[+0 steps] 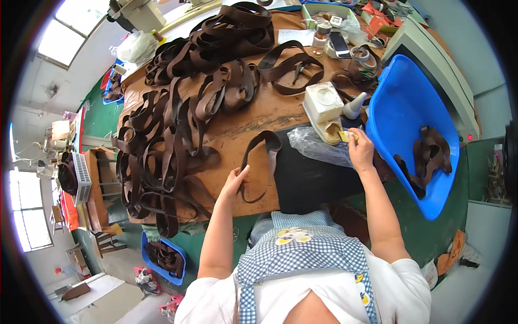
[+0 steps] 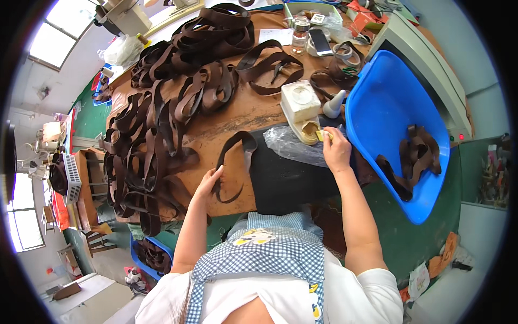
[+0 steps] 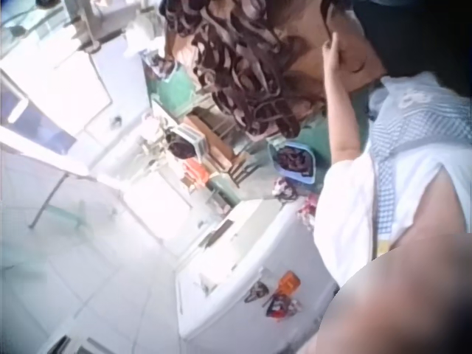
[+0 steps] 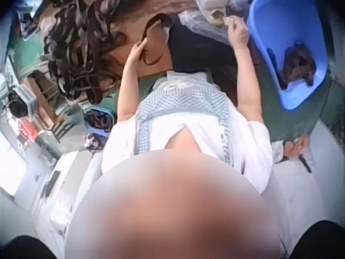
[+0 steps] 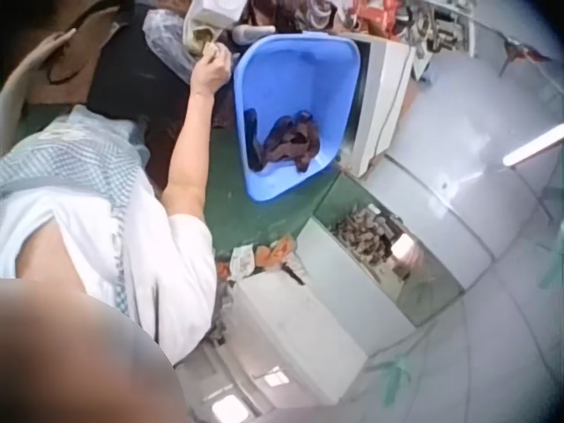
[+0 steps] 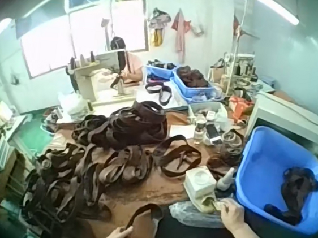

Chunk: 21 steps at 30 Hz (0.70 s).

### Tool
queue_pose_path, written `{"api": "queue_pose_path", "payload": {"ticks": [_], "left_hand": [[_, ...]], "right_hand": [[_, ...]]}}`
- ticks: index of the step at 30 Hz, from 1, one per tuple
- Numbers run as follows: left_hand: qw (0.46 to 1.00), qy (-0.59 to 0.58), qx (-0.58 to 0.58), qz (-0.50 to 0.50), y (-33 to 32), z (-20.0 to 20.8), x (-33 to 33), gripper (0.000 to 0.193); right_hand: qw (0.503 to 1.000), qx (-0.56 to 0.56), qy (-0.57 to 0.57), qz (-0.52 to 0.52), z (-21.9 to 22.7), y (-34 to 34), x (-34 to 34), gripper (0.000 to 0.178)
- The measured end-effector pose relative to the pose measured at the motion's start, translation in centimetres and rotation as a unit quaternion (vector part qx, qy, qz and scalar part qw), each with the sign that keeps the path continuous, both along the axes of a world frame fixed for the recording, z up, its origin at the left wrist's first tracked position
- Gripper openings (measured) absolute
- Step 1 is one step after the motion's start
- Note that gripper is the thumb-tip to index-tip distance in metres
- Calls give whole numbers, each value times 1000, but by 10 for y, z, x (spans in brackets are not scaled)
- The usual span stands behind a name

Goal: Applying glue to shoe upper components at a manufacturing station.

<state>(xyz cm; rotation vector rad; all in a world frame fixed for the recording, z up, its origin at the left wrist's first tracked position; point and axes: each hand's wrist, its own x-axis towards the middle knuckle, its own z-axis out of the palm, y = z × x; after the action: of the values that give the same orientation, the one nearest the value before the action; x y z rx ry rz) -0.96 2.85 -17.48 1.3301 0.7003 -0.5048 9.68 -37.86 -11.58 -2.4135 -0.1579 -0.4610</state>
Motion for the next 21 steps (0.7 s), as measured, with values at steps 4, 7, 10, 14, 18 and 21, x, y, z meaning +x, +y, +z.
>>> {"api": "queue_pose_path", "payload": {"ticks": [4, 7, 10, 14, 18, 21], "left_hand": [[992, 1, -124, 12, 1, 27, -4, 40], [979, -90, -172, 59, -16, 50, -6, 43], [970, -152, -180, 55, -33, 71, -2, 50], [962, -246, -116, 18, -51, 96, 1, 60], [949, -303, -89, 4, -57, 104, 3, 61], [942, -327, -72, 0, -59, 104, 3, 57]], "right_hand": [[998, 22, 51, -21, -1, -5, -9, 10], [968, 156, 185, -60, 16, 8, -14, 13], [837, 489, 242, -34, 32, 18, -18, 18], [810, 552, 196, 13, 83, 67, -28, 18], [864, 475, 130, 104, 120, 100, -36, 19], [894, 420, 77, 134, 133, 110, -39, 18]]}}
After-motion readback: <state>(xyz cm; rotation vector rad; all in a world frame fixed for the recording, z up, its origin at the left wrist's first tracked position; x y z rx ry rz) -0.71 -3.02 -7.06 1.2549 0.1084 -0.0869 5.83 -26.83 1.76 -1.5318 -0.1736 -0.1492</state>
